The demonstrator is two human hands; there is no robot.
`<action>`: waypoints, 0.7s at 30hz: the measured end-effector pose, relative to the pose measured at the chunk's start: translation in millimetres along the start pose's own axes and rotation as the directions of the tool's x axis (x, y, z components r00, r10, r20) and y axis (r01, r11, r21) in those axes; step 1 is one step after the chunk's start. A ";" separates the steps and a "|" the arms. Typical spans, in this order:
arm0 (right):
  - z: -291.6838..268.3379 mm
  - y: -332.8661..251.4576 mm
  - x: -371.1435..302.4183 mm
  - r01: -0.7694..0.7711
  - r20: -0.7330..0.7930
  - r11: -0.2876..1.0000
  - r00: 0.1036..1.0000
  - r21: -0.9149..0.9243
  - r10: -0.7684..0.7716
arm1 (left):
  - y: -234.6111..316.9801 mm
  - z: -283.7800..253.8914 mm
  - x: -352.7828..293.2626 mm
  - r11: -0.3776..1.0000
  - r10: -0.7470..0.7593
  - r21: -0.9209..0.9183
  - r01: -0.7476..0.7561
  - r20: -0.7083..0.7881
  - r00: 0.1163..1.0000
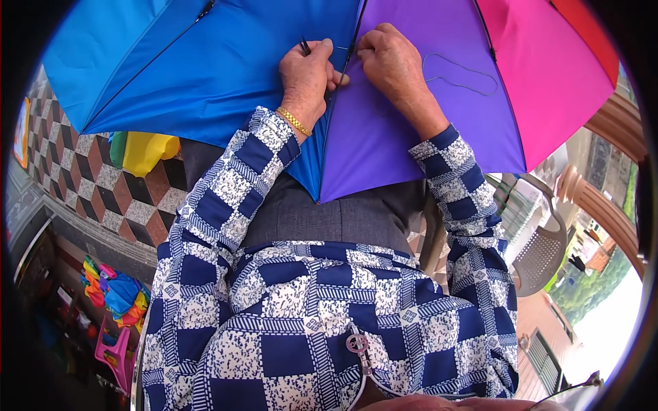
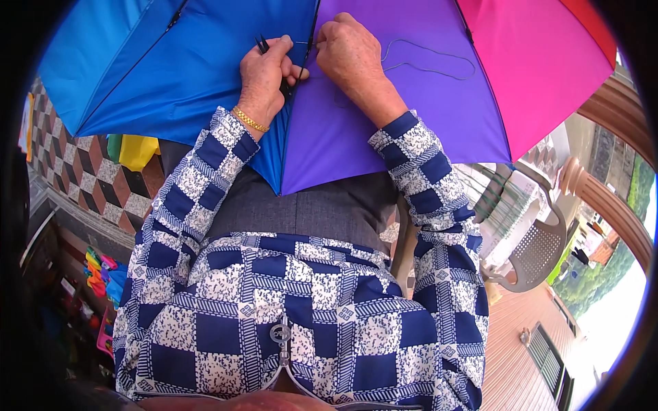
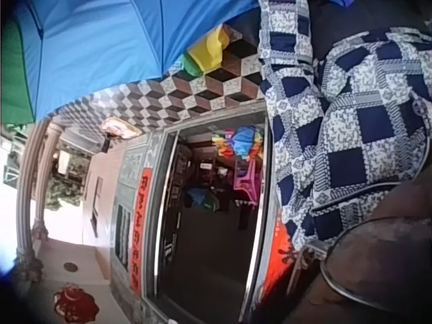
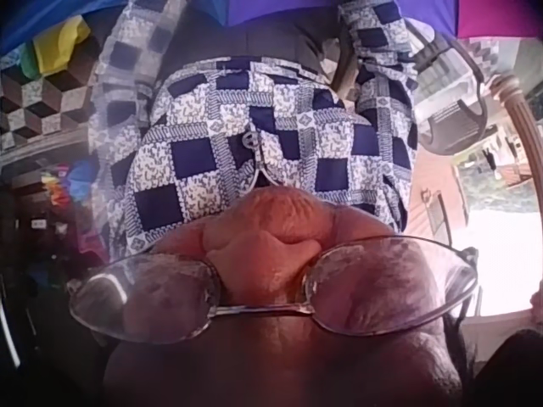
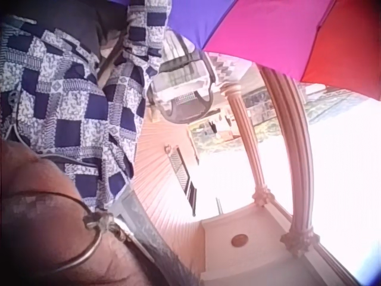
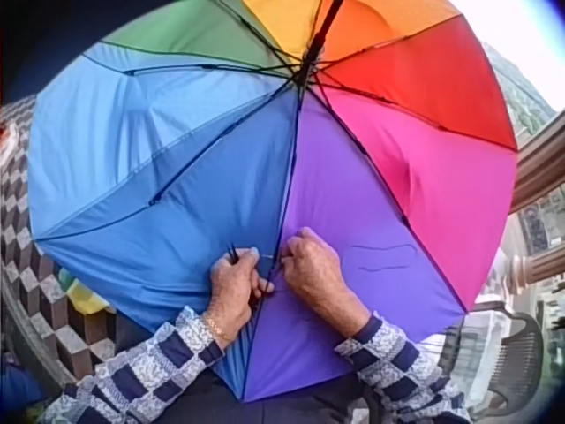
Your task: Repairing the fabric and frame components of a colorful umbrella using manual tools.
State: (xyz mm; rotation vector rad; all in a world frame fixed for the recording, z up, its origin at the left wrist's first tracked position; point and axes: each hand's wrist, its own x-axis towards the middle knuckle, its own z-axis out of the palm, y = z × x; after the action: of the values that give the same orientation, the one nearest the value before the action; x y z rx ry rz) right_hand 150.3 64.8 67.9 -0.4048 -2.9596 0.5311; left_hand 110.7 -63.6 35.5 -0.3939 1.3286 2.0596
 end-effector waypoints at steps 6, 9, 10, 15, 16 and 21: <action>7.8 -8.0 3.8 -0.021 0.003 0.998 1.000 -0.061 0.021 | -1.4 -4.2 3.2 1.000 0.012 -0.022 -0.012 0.017 1.000; 6.9 -3.8 2.2 -0.032 0.015 0.997 0.999 -0.064 0.033 | -3.6 -5.7 4.0 0.999 0.011 -0.031 -0.010 0.022 1.000; 4.9 0.8 -0.5 -0.048 0.019 0.997 0.999 -0.060 0.050 | -4.2 -6.2 4.7 0.999 0.010 -0.037 -0.009 0.023 1.000; -17.1 17.0 -15.3 0.035 -0.032 0.993 0.999 -0.110 -0.039 | -2.3 -5.3 5.3 0.999 0.016 -0.041 -0.016 0.012 1.000; -26.5 23.5 -18.2 0.035 -0.034 0.993 0.999 -0.110 -0.039 | -2.8 -5.3 6.4 0.999 0.012 -0.038 -0.012 0.008 1.000; -86.0 84.4 -33.6 -0.309 -0.081 0.947 0.945 0.091 0.317 | -3.4 -3.5 6.3 1.000 -0.015 -0.007 0.015 0.002 1.000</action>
State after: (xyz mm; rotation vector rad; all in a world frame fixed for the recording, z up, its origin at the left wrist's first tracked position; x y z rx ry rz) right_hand 215.8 159.8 116.2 -0.8759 -2.7854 0.6350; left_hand 107.9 -63.6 28.0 -0.4040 1.3141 2.0519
